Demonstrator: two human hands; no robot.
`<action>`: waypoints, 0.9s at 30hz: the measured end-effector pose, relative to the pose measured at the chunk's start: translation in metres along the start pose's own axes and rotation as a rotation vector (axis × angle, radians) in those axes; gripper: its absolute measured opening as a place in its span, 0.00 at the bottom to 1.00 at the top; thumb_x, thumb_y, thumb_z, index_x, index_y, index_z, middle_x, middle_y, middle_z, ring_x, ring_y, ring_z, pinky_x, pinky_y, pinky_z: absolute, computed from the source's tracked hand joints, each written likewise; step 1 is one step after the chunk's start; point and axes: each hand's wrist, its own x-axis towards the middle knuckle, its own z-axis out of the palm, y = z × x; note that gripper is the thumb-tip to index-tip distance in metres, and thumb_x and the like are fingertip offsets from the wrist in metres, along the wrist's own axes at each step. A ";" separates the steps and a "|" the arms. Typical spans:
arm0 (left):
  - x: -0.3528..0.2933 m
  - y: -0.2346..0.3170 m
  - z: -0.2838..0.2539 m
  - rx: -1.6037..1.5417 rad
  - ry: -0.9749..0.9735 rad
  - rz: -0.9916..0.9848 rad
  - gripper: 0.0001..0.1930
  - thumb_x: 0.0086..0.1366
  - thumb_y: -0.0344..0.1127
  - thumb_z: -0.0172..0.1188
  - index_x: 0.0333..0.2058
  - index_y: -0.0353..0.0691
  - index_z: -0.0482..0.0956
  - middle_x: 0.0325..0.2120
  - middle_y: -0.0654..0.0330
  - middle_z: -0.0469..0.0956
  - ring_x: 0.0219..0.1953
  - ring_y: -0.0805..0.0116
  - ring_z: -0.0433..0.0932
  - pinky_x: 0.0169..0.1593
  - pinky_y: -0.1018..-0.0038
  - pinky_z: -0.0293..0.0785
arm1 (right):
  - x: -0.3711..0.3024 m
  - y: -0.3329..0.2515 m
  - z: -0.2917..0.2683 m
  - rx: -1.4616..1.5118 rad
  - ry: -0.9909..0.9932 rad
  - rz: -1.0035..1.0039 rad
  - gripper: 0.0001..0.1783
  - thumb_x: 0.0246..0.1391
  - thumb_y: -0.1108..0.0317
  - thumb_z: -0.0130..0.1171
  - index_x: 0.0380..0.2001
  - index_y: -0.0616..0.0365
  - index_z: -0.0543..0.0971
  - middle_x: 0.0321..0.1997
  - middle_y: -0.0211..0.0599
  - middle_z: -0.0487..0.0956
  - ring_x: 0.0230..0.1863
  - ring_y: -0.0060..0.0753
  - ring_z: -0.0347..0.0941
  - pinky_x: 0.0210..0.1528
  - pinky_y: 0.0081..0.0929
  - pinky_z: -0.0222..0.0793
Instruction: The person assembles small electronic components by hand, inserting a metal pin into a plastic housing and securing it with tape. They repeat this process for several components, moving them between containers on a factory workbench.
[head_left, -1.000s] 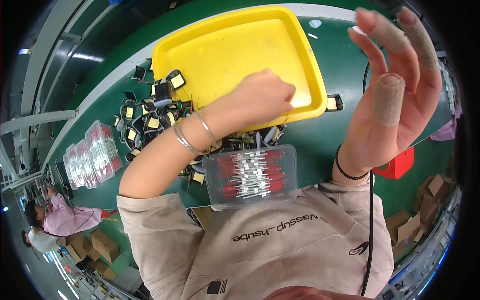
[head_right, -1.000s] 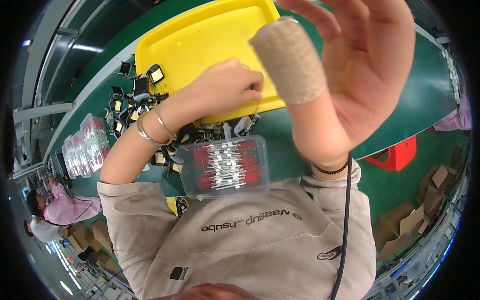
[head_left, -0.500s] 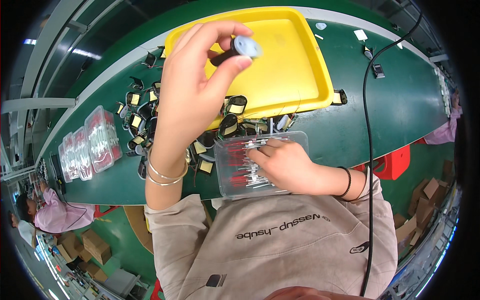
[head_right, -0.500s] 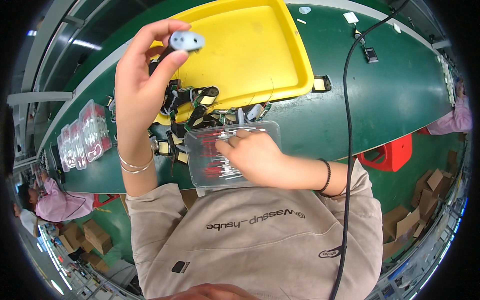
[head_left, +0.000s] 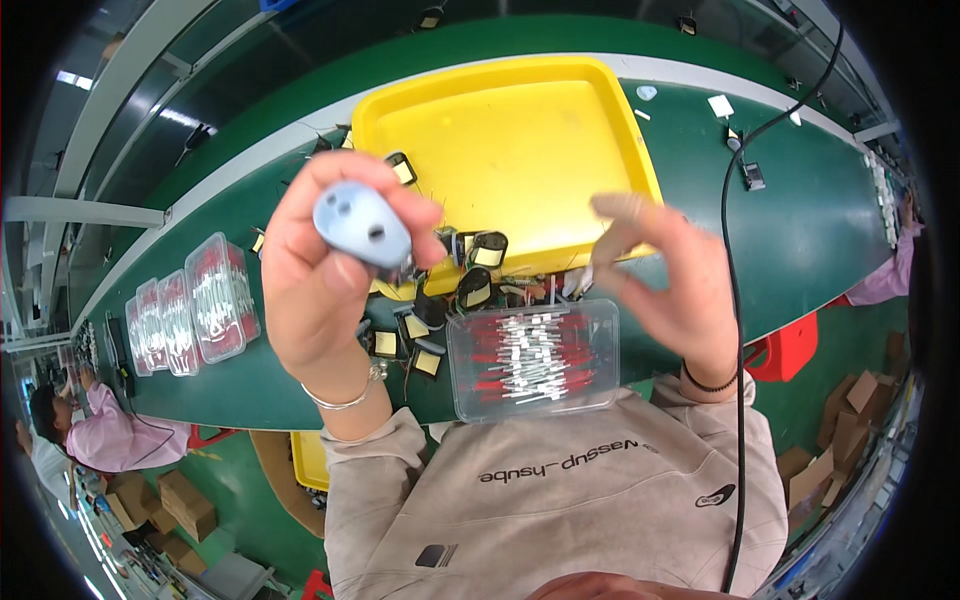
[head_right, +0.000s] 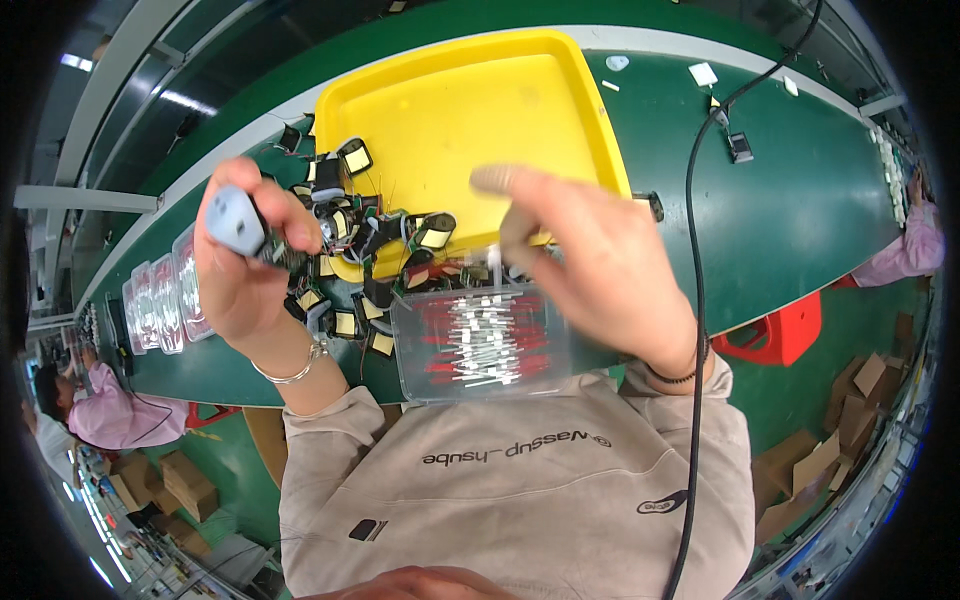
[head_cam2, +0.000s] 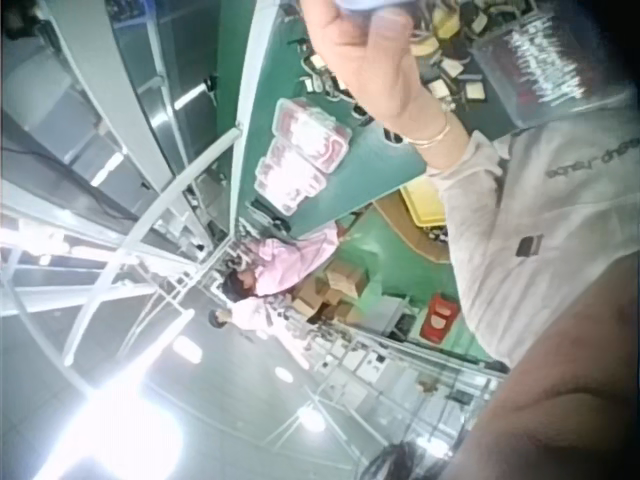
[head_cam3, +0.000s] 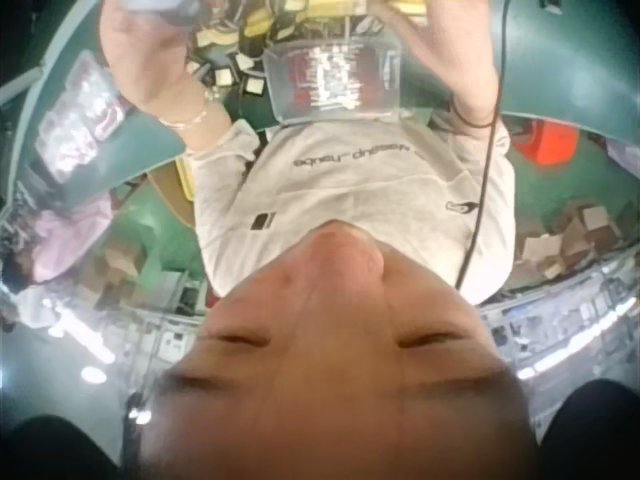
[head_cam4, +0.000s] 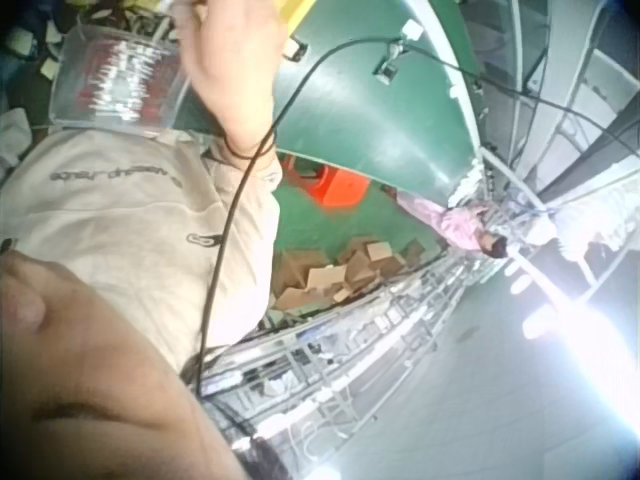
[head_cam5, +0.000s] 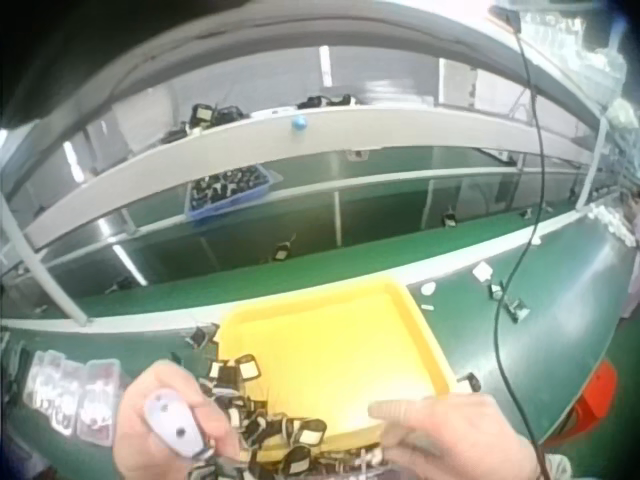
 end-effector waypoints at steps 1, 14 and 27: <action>0.002 0.001 0.003 0.001 0.023 -0.019 0.28 0.54 0.41 0.65 0.47 0.27 0.66 0.36 0.48 0.79 0.36 0.63 0.80 0.42 0.74 0.77 | 0.009 0.007 -0.001 -0.103 0.072 -0.071 0.28 0.34 0.81 0.59 0.46 0.55 0.74 0.20 0.26 0.73 0.22 0.32 0.72 0.25 0.27 0.67; 0.021 -0.018 0.037 0.965 -0.228 -0.117 0.16 0.46 0.35 0.67 0.36 0.39 0.79 0.41 0.59 0.76 0.53 0.54 0.68 0.56 0.62 0.61 | 0.039 0.019 0.006 -0.299 0.088 -0.311 0.30 0.33 0.72 0.57 0.48 0.54 0.77 0.20 0.26 0.67 0.23 0.27 0.66 0.30 0.23 0.61; 0.026 -0.020 0.027 0.520 -0.288 -0.095 0.18 0.44 0.37 0.71 0.36 0.40 0.81 0.37 0.59 0.78 0.46 0.59 0.72 0.52 0.67 0.64 | 0.048 0.038 0.008 0.603 -0.140 -0.178 0.14 0.33 0.72 0.68 0.28 0.65 0.82 0.31 0.42 0.80 0.33 0.38 0.77 0.36 0.28 0.72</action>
